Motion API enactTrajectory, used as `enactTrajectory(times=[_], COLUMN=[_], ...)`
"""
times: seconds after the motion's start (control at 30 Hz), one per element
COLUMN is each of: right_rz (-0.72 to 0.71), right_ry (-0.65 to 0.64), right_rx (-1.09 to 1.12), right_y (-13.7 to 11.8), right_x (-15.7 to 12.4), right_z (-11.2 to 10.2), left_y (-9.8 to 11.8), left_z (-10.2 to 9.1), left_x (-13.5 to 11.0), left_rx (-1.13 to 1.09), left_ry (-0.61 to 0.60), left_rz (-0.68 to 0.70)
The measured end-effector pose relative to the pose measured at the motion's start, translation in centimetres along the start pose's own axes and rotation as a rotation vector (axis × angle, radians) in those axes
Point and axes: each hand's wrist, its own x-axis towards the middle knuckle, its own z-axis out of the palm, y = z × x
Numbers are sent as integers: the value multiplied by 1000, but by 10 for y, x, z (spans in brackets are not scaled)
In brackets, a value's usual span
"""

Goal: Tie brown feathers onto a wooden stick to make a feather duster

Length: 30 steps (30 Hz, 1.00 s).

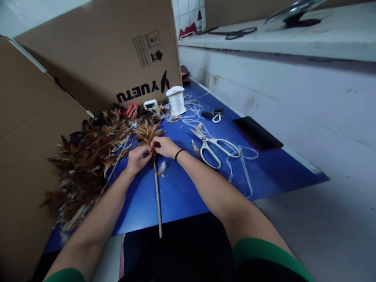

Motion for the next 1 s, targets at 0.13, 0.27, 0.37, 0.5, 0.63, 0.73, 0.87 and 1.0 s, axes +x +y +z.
enactTrajectory(times=[0.13,0.27,0.37,0.5,0.63,0.73,0.87,1.0], right_rz=[-1,-8,12,62,41,-12,-57,-10], right_ry=[22,23,7,-66,-84,-70,-79,-122], right_rx=[-104,-92,6,275,407,353,298,315], right_y=[-1,7,13,14,11,10,8,2], right_x=[2,4,6,7,7,7,8,6], right_z=[0,2,2,-1,-4,-7,-10,-9], left_y=[-5,-5,-2,-1,-4,-5,-2,1], left_z=[0,-2,-4,-5,-1,2,3,2], left_x=[-2,-1,2,4,4,3,4,5], left_rx=[66,95,114,105,63,27,16,20], left_ry=[-35,-71,-58,23,134,201,262,314], left_rz=[144,248,316,349,319,294,240,188])
